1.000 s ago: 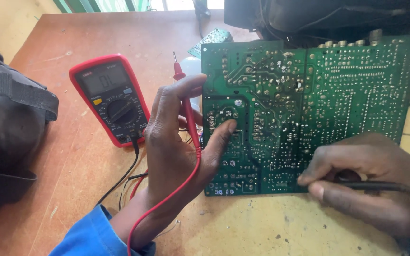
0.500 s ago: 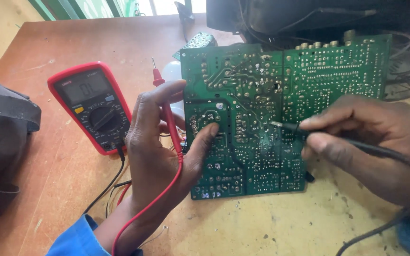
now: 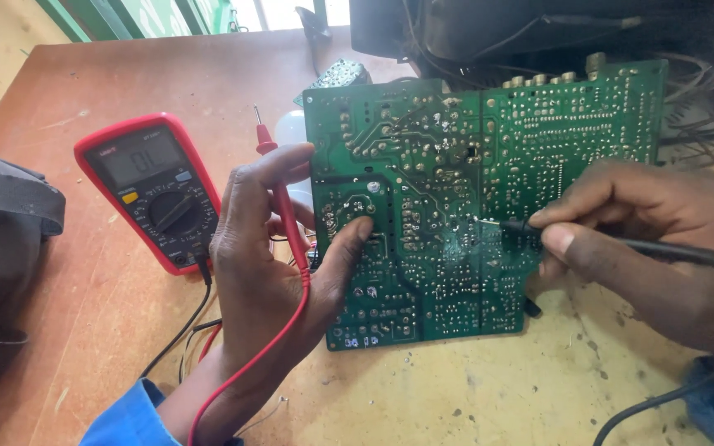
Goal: Cleaning and repairing a television circuit board using a soldering iron, toothbrush, and multimeter.
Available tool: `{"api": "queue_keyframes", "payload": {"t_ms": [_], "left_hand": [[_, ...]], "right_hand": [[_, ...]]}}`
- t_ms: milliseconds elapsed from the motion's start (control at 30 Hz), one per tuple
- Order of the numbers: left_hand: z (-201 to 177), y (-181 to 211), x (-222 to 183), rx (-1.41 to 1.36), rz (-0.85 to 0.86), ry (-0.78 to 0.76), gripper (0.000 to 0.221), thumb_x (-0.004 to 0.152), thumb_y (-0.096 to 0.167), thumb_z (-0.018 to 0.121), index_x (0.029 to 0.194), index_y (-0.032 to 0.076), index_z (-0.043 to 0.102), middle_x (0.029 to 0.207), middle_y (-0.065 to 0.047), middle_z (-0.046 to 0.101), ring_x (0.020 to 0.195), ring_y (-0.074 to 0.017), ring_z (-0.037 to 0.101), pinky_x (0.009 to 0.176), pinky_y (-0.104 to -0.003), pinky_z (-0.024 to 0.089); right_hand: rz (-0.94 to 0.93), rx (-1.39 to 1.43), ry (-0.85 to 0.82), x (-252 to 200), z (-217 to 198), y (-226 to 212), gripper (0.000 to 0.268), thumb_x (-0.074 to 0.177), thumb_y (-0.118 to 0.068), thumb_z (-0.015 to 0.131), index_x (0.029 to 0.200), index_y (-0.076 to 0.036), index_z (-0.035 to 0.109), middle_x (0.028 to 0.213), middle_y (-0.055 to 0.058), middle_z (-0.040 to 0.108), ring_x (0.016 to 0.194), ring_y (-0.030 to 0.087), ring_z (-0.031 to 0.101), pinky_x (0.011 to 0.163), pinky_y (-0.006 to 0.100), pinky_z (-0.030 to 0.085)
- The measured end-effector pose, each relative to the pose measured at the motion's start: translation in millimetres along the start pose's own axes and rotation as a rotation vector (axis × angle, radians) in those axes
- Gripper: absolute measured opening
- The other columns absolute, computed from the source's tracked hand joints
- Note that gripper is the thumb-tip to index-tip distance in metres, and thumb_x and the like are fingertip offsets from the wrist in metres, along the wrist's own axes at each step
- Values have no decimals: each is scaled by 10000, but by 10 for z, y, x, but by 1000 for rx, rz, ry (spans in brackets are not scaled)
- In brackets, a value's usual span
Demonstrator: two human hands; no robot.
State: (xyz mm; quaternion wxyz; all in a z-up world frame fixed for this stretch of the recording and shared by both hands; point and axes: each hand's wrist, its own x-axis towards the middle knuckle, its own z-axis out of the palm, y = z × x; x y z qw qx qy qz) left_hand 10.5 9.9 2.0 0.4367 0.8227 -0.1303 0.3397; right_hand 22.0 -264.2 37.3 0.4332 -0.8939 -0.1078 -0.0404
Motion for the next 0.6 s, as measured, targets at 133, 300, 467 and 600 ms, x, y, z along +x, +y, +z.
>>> {"api": "queue_keyframes", "payload": {"t_ms": [133,300,467,600], "left_hand": [[5,-3,0,-1,-16,-6,569,834,173,846,1305,82,540,1176,-115,619,763,-129,604,734,-263,547],[1,-8,1,13,10,-1,557,839,175,842,1299,84,540,1199,-121,631,762,-142,613,741,-279,559],[-10,-14,-6,10,12,-4,567,843,173,844,1311,92,535,1213,-125,623,768,-141,620,746,-280,559],[-3,-10,-2,2,4,-8,570,837,166,845,1309,91,535,1207,-123,623,767,-141,624,758,-283,555]], "right_hand": [[-96,92,-10,-4,11,36,94,889,-43,682,925,4,755,643,132,825,585,220,908,536,272,743],[-73,68,-98,-29,-2,114,132,824,-93,729,892,-61,838,631,90,844,555,177,835,516,307,699],[-276,-58,-234,8,103,104,125,808,-278,733,815,-194,826,620,-57,868,498,52,836,456,209,632],[-234,-69,-310,-9,113,135,158,799,-317,771,819,-205,881,710,-79,893,597,50,833,540,233,579]]}}
